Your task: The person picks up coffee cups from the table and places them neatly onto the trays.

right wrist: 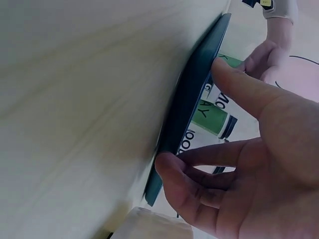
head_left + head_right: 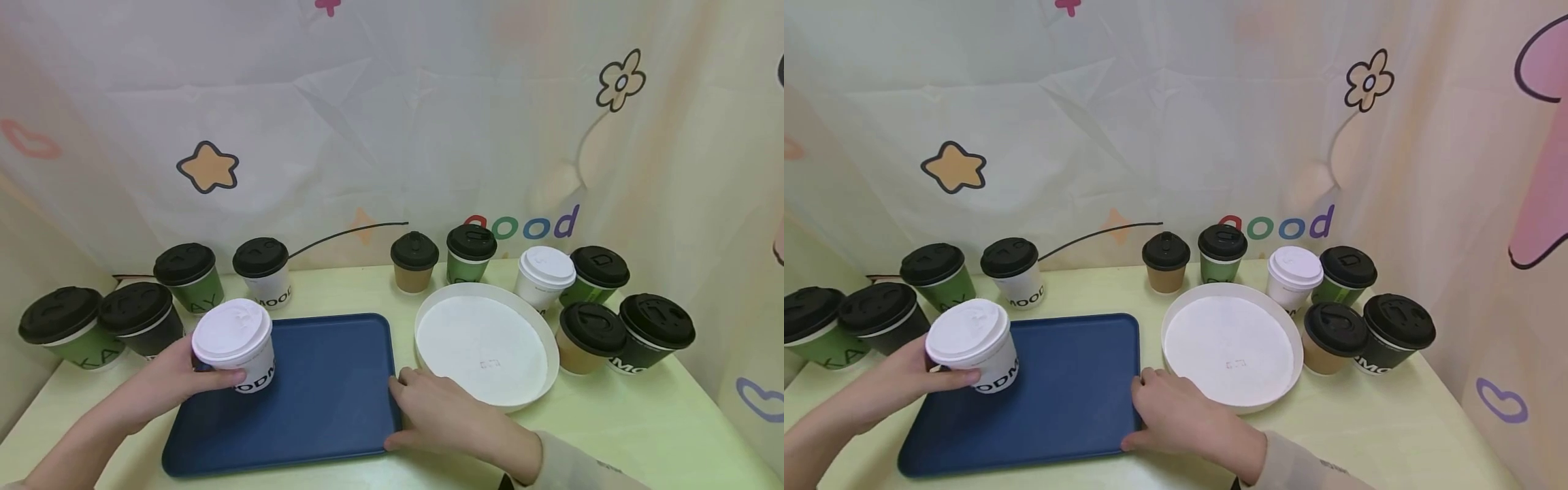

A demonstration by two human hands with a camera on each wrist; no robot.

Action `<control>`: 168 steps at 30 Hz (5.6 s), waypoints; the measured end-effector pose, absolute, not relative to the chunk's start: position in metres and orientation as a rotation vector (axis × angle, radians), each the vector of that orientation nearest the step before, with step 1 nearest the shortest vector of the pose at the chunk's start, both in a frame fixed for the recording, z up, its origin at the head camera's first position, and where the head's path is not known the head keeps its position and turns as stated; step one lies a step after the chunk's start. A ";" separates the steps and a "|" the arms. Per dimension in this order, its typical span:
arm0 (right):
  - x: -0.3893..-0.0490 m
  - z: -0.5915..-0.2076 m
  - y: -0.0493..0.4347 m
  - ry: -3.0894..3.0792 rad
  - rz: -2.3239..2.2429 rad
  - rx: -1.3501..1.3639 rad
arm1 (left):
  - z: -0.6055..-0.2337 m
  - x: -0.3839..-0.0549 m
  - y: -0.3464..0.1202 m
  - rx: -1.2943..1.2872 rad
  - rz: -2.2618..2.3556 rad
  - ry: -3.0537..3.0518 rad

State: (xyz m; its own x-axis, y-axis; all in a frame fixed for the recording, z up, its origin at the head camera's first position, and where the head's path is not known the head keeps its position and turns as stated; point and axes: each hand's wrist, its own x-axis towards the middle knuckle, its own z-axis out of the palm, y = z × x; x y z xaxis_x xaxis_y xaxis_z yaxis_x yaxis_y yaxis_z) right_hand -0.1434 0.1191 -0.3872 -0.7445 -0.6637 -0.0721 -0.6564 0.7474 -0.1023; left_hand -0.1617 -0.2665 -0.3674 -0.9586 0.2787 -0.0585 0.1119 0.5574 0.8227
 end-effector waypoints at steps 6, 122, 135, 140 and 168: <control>-0.144 -0.389 0.120 2.847 -0.118 -1.054 | -0.369 -0.173 -0.248 0.322 1.406 2.541; -0.149 -0.387 0.114 2.808 -0.203 -1.006 | -0.390 -0.158 -0.404 0.150 1.140 2.474; -0.148 -0.388 0.115 2.800 -0.206 -0.977 | -0.397 -0.162 -0.409 -0.019 1.163 2.630; -0.148 -0.388 0.115 2.799 -0.215 -0.987 | -0.404 -0.164 -0.407 0.013 1.291 2.623; -0.149 -0.388 0.116 2.789 -0.200 -0.983 | -0.408 -0.195 -0.383 0.129 1.723 2.463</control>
